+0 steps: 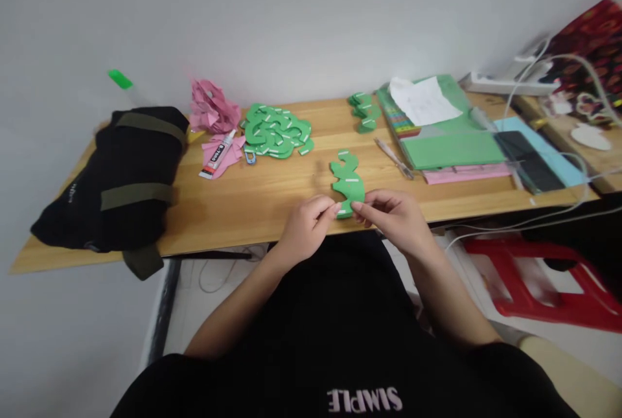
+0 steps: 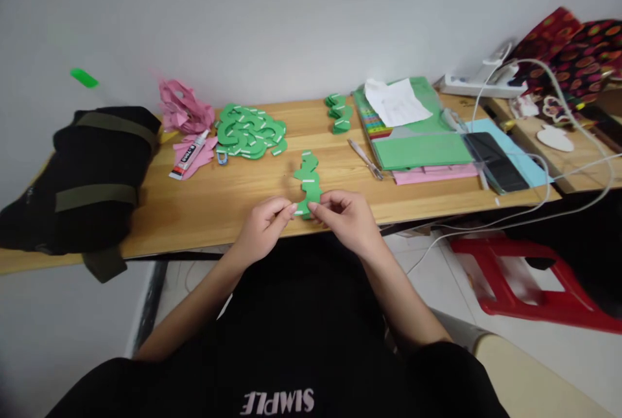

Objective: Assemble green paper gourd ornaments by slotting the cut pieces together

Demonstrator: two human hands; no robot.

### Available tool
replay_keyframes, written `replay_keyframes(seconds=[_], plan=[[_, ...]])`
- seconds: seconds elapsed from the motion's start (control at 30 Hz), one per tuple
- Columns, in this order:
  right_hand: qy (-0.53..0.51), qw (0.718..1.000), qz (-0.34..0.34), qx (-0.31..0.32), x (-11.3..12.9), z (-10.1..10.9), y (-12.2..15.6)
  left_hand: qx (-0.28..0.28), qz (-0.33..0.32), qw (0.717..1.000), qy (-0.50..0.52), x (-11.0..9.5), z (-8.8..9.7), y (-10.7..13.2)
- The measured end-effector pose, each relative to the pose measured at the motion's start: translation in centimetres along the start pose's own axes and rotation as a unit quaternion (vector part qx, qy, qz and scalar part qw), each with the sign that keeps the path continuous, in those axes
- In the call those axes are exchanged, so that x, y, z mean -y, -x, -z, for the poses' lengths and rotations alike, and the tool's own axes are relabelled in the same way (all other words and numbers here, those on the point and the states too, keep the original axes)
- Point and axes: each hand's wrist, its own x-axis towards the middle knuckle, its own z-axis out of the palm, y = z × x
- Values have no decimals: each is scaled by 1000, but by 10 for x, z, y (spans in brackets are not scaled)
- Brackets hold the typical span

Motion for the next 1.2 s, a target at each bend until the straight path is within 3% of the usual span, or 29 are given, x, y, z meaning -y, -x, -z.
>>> replay_keyframes(seconds=[0.1,0.23,0.33,0.53,0.67,0.83,0.93,1.2], plan=[[33,998,57,-19,-4,6,9,-1,-59,997,-44,-3,0,3],[67,994,77,-26,-10,13,13,2,-172,972,-162,0,-2,3],[65,994,74,-39,-20,15,10,16,-149,975,-165,5,-6,1],[25,995,35,-86,-37,11,1,33,-36,996,-77,9,-13,-7],[35,994,18,-97,-42,16,-3,35,24,996,-74,14,-11,-9],[-19,988,-70,-136,-43,28,-10,19,8,988,-156,26,-4,0],[-40,984,-120,-126,-41,31,-13,37,-12,977,-209,30,-5,2],[-39,987,-136,-81,-35,27,-8,48,-12,973,-225,32,-9,-2]])
